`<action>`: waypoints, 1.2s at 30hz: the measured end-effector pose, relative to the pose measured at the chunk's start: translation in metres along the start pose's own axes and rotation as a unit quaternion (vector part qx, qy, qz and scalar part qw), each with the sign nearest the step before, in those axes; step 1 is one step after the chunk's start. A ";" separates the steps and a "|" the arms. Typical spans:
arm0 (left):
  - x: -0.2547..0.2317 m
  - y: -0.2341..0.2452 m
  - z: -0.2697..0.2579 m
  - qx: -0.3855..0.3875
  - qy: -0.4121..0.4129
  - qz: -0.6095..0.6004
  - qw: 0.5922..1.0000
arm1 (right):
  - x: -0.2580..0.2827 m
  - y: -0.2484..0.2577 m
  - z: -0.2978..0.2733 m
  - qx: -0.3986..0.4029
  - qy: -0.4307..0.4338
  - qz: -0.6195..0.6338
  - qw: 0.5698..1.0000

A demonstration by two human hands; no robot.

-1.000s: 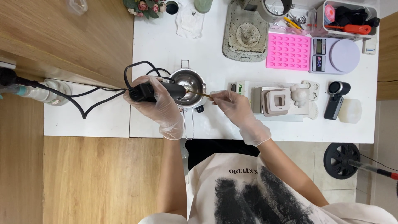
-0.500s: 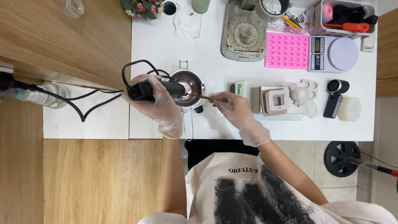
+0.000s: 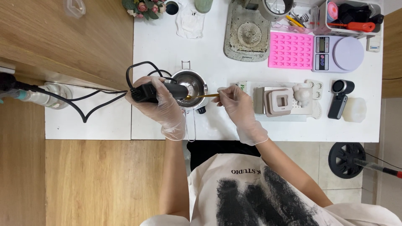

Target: The recorder prepares candle molds and heats wax for candle making.

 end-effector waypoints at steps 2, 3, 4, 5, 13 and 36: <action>0.002 0.001 -0.001 0.000 0.000 0.002 1.000 | -0.004 0.003 0.001 -0.010 0.000 0.015 1.000; 0.003 0.001 -0.001 0.001 0.000 0.003 1.000 | -0.007 0.006 0.002 -0.022 0.002 0.030 0.999; 0.004 0.001 -0.001 0.001 0.000 0.003 1.000 | -0.002 0.006 0.002 -0.022 0.001 0.030 0.999; 0.005 0.001 -0.001 0.001 -0.004 0.000 1.000 | 0.000 0.008 0.002 -0.032 -0.011 0.037 0.999; 0.006 -0.004 -0.001 0.028 0.013 -0.036 0.999 | -0.001 0.008 0.002 -0.032 -0.021 0.063 0.997; 0.150 0.230 -0.029 0.332 0.049 0.721 0.607 | -0.062 -0.023 0.063 -0.034 -0.038 0.074 0.996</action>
Point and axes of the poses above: each hand's wrist, its own z-axis towards the middle knuckle, its own y-axis out of the back of the hand, x = y × z, the point moved 8 cm from there along z, towards the middle knuckle, and after that the axes turned 6 degrees about y, right-handed, at the moved point
